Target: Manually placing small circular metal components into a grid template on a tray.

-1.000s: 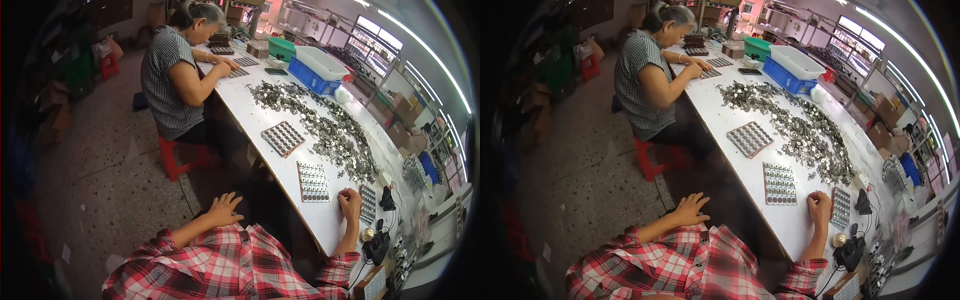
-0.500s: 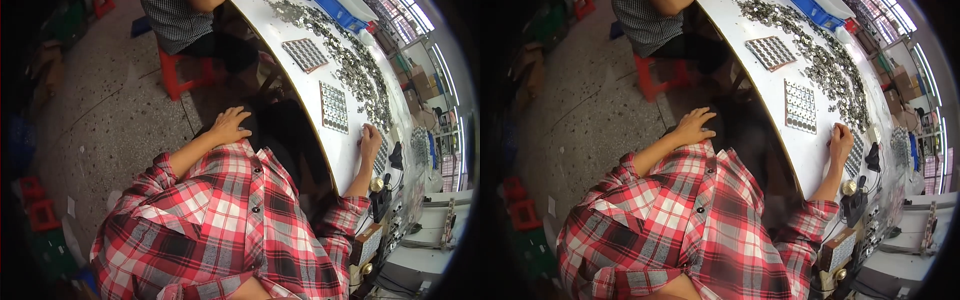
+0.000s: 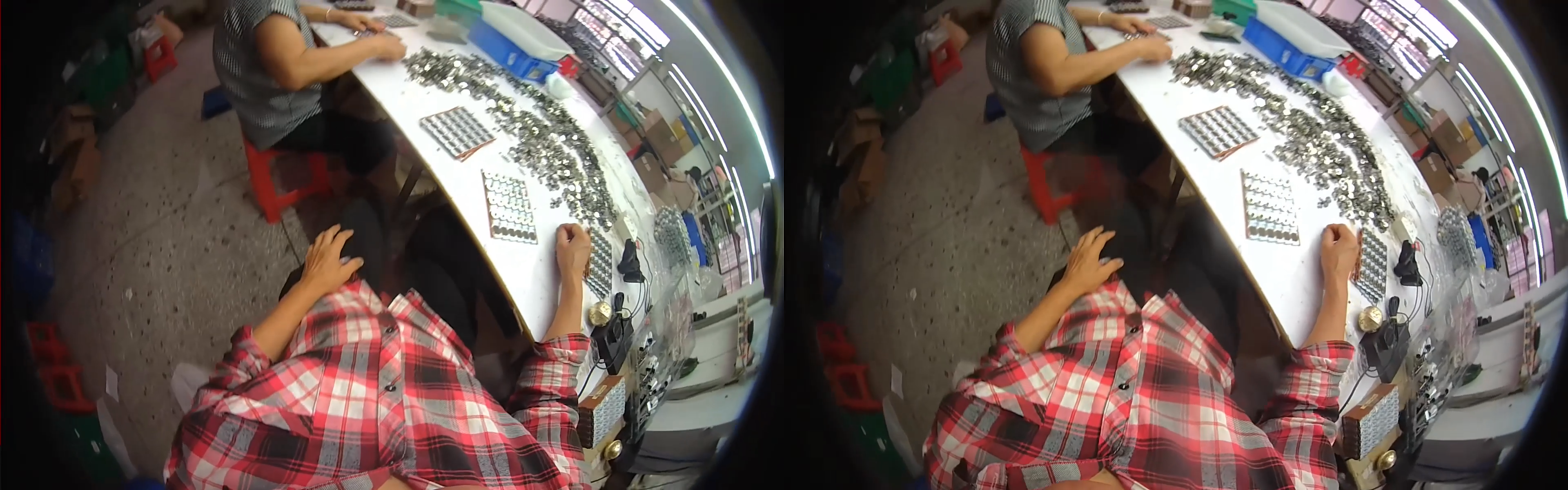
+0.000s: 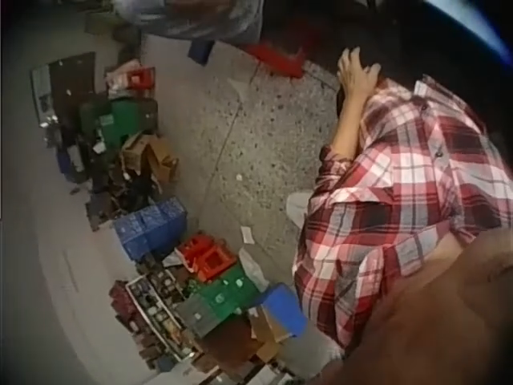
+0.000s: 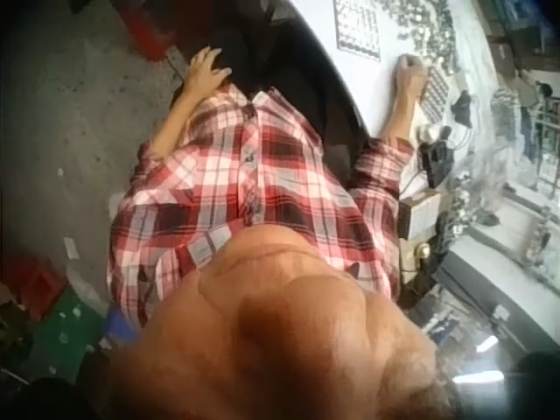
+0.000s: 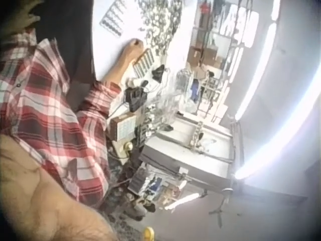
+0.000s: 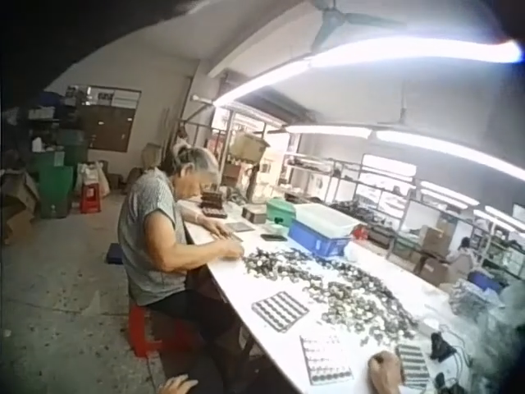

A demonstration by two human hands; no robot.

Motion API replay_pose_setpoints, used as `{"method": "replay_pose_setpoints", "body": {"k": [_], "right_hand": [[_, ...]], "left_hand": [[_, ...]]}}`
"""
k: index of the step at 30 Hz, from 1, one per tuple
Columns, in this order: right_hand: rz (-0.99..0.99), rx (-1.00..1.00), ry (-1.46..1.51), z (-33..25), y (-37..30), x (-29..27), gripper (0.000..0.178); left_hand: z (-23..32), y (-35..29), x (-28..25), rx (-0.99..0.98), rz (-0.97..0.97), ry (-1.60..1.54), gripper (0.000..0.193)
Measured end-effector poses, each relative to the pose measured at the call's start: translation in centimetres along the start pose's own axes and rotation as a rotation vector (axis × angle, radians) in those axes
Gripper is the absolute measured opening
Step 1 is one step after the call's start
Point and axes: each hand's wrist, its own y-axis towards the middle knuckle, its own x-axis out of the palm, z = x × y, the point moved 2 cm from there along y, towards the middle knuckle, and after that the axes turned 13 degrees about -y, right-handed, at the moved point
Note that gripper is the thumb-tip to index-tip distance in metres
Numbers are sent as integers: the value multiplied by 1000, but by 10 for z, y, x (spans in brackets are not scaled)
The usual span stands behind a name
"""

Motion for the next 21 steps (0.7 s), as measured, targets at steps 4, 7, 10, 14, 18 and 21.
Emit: {"method": "replay_pose_setpoints", "body": {"k": [4,7,10,14,18,21], "right_hand": [[-23,40,9,-10,-2,-4,16],[-40,81,95,-3,1,-1,16],[-20,84,139,8,1,3,17],[-78,243,390,-3,-1,-4,14],[-107,245,456,3,-2,0,14],[-137,263,451,9,-2,4,14]], "left_hand": [[5,-7,-5,13,11,14,70],[5,-9,-7,15,18,11,70],[3,-7,-6,26,27,22,69],[-12,37,-8,211,241,-131,62],[-2,128,-16,264,301,-325,42],[20,193,-21,93,55,-549,51]]}}
